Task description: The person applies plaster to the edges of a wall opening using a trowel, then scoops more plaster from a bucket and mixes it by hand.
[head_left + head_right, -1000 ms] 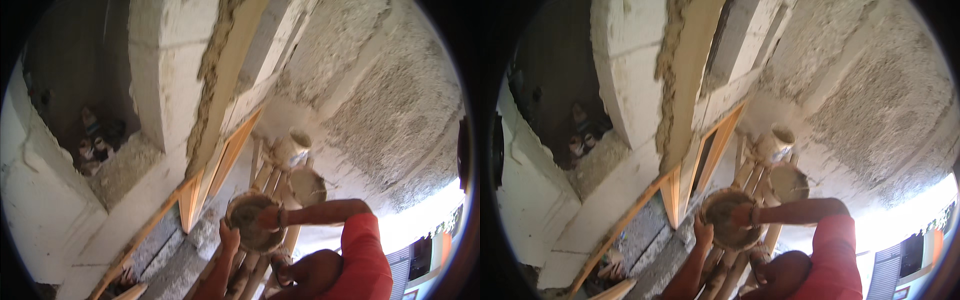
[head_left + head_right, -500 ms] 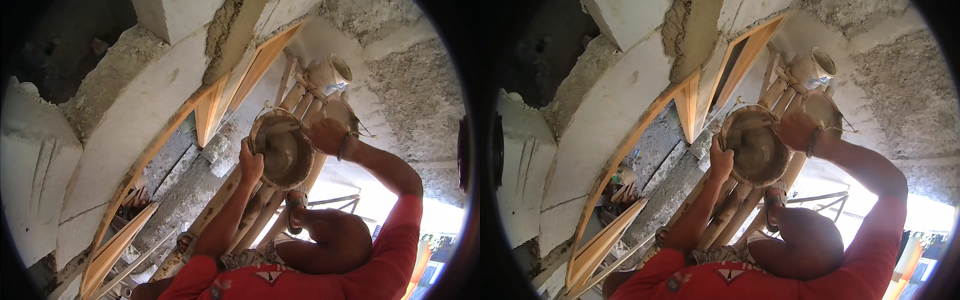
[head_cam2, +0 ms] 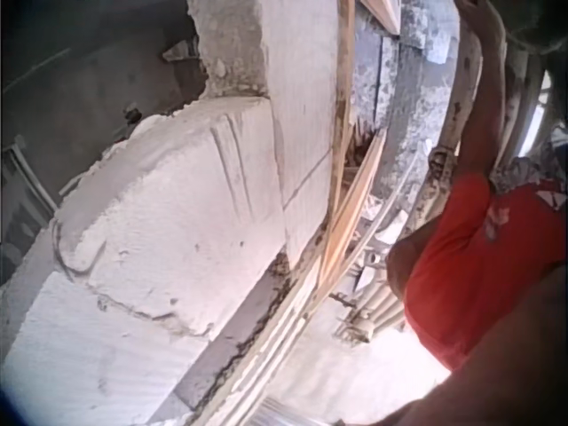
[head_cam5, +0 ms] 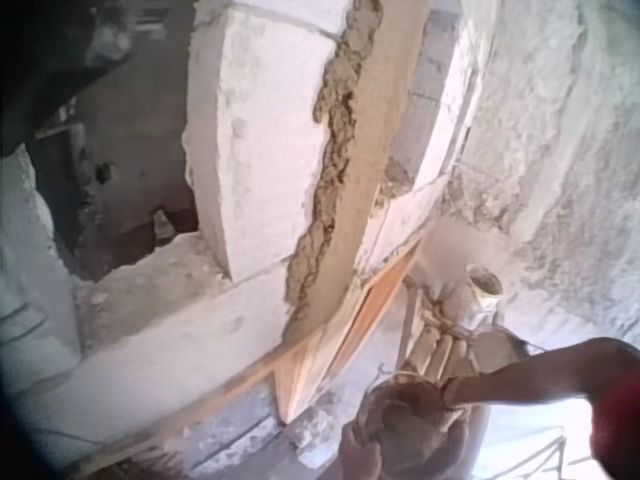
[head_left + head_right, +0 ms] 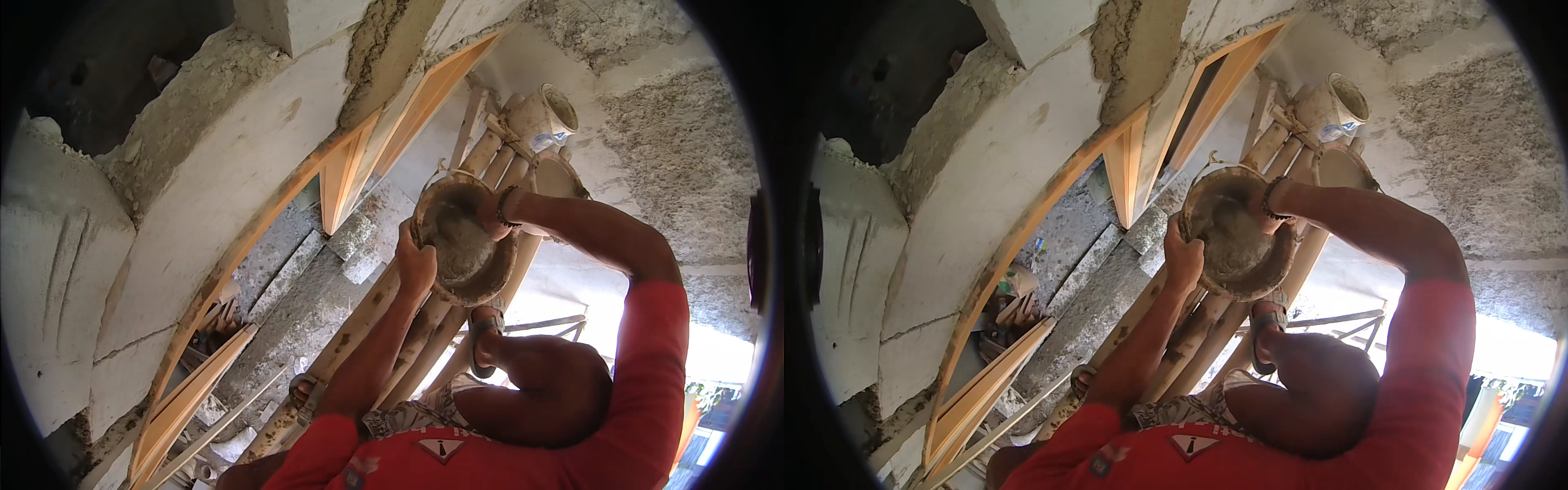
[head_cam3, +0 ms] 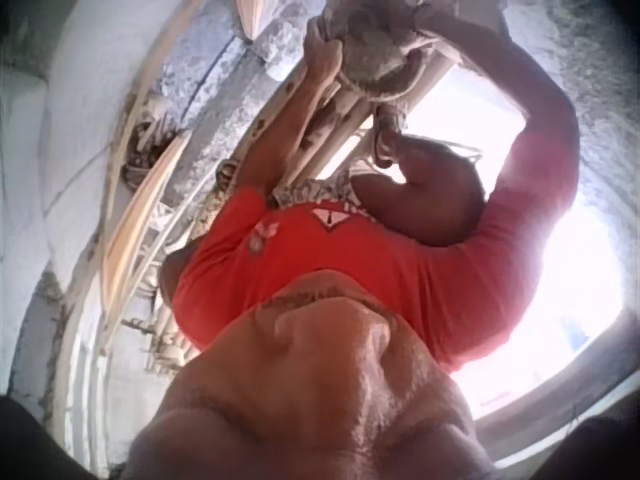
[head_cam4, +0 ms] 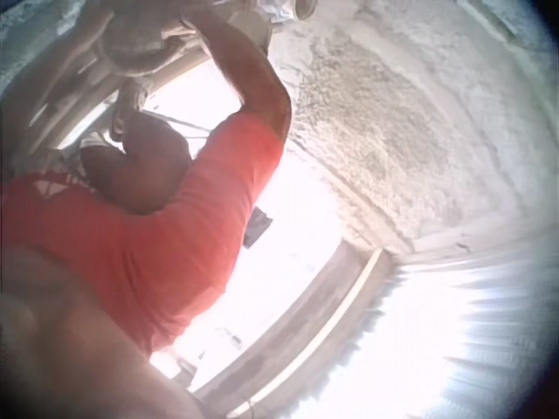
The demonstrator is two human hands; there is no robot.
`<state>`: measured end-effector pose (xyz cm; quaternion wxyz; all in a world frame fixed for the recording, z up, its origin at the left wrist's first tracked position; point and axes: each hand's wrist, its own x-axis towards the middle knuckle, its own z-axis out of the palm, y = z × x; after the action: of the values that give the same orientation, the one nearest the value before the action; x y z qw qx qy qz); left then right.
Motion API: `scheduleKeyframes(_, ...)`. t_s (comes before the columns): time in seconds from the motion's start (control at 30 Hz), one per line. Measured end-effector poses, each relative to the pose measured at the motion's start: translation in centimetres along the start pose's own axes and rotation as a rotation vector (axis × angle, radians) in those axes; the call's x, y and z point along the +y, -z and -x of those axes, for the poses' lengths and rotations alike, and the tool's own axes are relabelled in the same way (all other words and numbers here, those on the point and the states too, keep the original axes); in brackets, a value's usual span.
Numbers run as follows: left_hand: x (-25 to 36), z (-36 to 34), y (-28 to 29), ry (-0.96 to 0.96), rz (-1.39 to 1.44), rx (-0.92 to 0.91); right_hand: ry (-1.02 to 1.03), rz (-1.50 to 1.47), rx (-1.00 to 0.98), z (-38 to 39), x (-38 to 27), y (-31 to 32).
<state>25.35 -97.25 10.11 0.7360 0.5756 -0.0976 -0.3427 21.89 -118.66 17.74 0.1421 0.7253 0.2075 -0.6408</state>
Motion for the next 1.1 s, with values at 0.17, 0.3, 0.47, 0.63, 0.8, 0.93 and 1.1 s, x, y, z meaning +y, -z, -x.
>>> scheduleKeyframes(0.17,-0.7,-0.4,0.4,0.0,0.009,0.024,-0.242,-1.239,-0.143,1.0,-1.4,-2.1)
scheduleKeyframes(0.3,-0.5,-0.2,0.4,0.0,-0.025,0.036,-0.094,-1.675,0.034,2.0,-5.3,-4.5)
scheduleKeyframes(0.47,0.0,-0.3,0.5,0.021,0.049,0.008,0.05,-2.274,0.179,0.6,-9.3,-5.8)
scheduleKeyframes(0.63,-0.4,-0.6,0.6,0.047,0.037,-0.016,0.025,-2.544,0.35,-0.6,-10.7,-5.6)
scheduleKeyframes(0.8,-0.4,-0.6,1.1,0.035,0.023,-0.019,-0.188,-2.246,0.601,4.0,-11.3,-5.9)
scheduleKeyframes(0.93,-0.3,-0.8,1.5,-0.006,-0.003,-0.018,-0.494,-1.124,0.907,9.1,-10.2,-4.4)
scheduleKeyframes(1.1,-0.1,-0.5,1.5,0.004,-0.001,-0.008,-0.749,-0.594,0.826,6.8,-11.0,-2.7)
